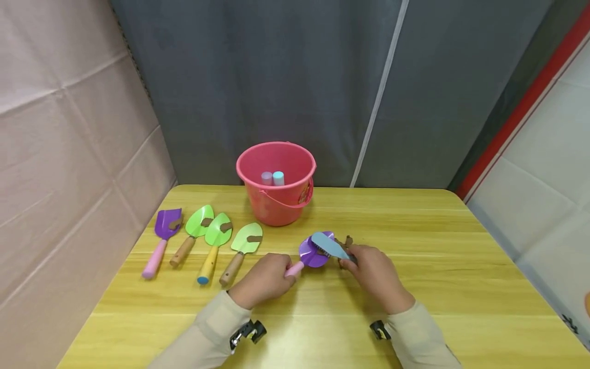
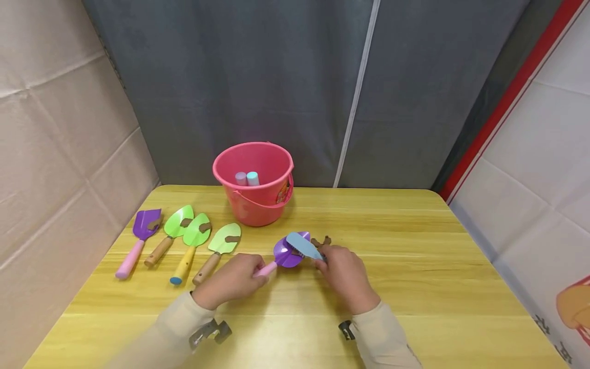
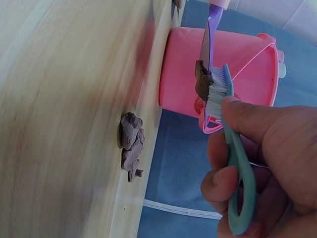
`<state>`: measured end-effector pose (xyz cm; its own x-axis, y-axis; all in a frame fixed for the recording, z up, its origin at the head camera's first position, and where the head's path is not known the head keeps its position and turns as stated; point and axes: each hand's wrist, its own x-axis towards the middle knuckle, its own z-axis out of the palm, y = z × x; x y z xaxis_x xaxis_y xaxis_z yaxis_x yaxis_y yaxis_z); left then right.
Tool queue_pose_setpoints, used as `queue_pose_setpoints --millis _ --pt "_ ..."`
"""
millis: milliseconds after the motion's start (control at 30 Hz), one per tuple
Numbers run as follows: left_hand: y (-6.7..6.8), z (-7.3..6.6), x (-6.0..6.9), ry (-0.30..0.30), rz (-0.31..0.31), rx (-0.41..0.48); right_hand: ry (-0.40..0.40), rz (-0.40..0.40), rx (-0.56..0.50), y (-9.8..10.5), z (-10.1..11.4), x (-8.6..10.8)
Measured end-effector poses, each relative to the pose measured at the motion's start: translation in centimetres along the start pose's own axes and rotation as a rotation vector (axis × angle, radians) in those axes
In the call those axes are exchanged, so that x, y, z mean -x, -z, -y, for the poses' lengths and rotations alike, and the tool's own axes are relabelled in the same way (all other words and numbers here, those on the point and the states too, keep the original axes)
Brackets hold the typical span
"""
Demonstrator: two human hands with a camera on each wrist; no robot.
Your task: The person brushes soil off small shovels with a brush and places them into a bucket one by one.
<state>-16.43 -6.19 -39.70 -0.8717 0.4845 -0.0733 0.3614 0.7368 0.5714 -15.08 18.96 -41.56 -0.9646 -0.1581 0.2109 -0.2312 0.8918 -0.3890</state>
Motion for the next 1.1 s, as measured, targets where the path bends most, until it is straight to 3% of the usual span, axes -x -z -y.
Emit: queue_pose_setpoints --millis 600,900,1100 --pt "-0.19 -0.07 0.01 -0.011 -0.006 -0.004 -0.003 -0.051 0.02 -0.05 -0.67 -0.13" --pt "-0.22 0.35 -0.26 0.036 0.008 0.054 -0.006 -0.14 0.036 0.44 -0.51 -0.2" --pt "0.0 0.47 -0.32 0.049 0.013 0.056 0.148 -0.043 0.037 0.41 0.19 0.12"
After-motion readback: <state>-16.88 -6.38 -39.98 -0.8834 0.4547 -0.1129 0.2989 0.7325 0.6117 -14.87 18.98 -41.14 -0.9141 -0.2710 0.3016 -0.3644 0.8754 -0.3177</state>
